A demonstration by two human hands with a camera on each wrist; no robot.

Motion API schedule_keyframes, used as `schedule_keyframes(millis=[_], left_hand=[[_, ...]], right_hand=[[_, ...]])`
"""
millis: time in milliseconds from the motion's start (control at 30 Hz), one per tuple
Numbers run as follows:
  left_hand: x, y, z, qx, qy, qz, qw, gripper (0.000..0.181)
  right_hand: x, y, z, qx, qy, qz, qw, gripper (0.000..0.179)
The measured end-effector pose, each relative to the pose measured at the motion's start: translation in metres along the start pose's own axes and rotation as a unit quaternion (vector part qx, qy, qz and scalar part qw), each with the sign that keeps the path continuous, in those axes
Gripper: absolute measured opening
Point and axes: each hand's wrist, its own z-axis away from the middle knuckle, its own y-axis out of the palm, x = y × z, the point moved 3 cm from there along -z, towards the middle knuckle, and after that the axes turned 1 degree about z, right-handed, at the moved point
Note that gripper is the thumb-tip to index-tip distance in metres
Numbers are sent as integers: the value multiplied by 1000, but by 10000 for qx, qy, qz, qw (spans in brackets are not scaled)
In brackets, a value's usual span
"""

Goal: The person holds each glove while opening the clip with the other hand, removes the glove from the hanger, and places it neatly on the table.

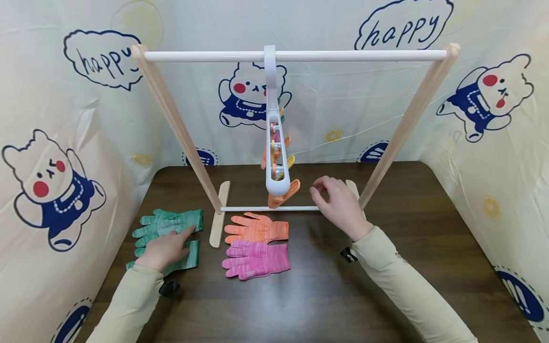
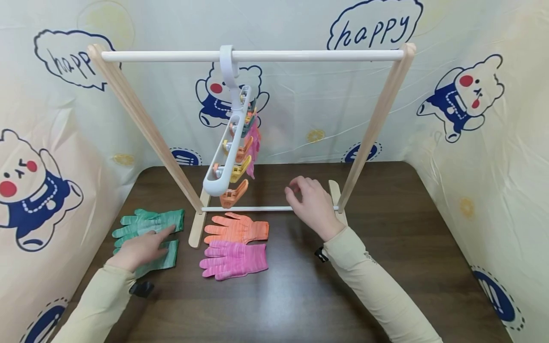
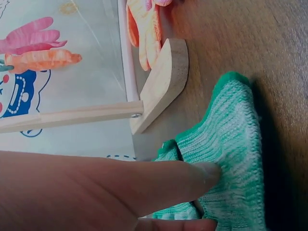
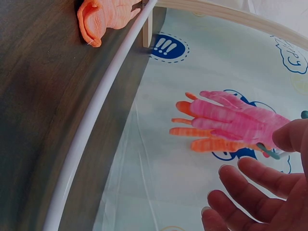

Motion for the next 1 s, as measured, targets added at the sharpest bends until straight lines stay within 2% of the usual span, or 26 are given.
schedule_keyframes(millis=[200,467,533,733,1000], left_hand=[[2,-3,4,-83,54,195,9998,67],[-6,-9,6,-546,-125,304,9980,51],[-11,-12,6,-712,-204,334,9967,45],[-33,-22,11,-955,-346,487,9936,28],[-64,-33,12,-1544,45,656,9858,24]], right_hand=[[2,0,-1,70,49,-23,10000,24],[2,0,-4,111,64,-52,9999,24],[3,0,-4,141,78,-72,9998,24],[5,-1,-6,172,126,-114,9997,24],[10,-4,-13,-130,-119,-193,9997,21]])
